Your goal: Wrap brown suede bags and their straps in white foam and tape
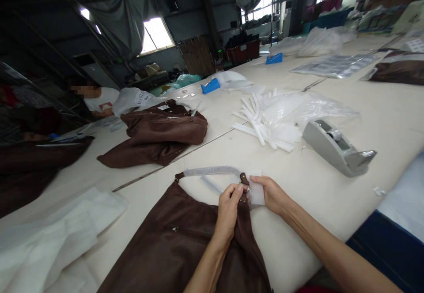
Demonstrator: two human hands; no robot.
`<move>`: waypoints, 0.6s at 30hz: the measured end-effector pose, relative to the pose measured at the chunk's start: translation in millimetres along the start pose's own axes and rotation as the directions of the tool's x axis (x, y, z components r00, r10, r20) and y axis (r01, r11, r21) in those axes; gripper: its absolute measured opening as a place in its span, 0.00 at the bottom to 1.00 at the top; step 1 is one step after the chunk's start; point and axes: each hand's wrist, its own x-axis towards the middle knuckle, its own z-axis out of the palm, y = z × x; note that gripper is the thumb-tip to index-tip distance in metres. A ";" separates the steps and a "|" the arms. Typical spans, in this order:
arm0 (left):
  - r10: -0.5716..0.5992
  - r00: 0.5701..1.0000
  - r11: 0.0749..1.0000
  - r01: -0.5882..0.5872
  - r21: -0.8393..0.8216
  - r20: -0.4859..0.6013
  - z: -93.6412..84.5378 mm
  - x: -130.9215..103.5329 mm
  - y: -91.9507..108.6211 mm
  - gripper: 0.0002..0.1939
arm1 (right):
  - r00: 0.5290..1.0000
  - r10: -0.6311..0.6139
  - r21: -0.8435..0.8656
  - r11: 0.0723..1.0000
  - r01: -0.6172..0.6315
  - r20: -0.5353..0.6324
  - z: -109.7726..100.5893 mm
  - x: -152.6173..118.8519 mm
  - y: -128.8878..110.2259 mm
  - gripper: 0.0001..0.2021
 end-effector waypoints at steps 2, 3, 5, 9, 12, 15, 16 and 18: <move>0.011 1.000 1.000 -0.010 0.019 -0.014 -1.1 1.8 -2.2 0.20 | 1.000 0.004 0.015 1.000 -0.004 -0.006 3.3 1.0 -0.8 0.13; 0.018 0.999 0.999 -0.017 0.028 -0.032 -1.5 2.7 -3.7 0.20 | 1.000 -0.002 0.023 1.000 0.002 -0.008 5.3 1.3 -1.5 0.14; 0.036 0.995 0.998 -0.032 0.045 -0.088 -2.1 4.5 -7.7 0.20 | 1.000 -0.024 0.030 0.999 0.024 -0.010 9.1 1.9 -3.8 0.16; 0.077 0.962 0.994 -0.053 0.096 -0.260 -6.0 9.2 -13.8 0.28 | 0.998 -0.052 -0.006 0.999 0.052 -0.025 13.7 3.8 -11.5 0.19; 0.087 0.931 0.991 -0.043 0.128 -0.355 -13.1 14.5 -7.2 0.39 | 0.998 -0.050 -0.016 0.999 0.050 -0.023 14.1 6.1 -17.2 0.20; -0.007 0.965 0.995 0.034 0.098 -0.261 -19.5 22.7 10.5 0.33 | 0.999 -0.040 -0.021 0.999 0.040 -0.016 12.2 9.4 -20.1 0.21; -0.054 0.980 0.994 0.071 0.082 -0.194 -20.4 26.4 17.3 0.30 | 0.999 -0.038 -0.024 0.999 0.037 -0.019 11.1 10.8 -20.6 0.20; -0.132 0.989 0.989 0.136 0.055 -0.069 -20.0 35.0 29.5 0.27 | 0.999 -0.040 -0.029 0.999 0.040 -0.028 8.1 13.8 -21.3 0.20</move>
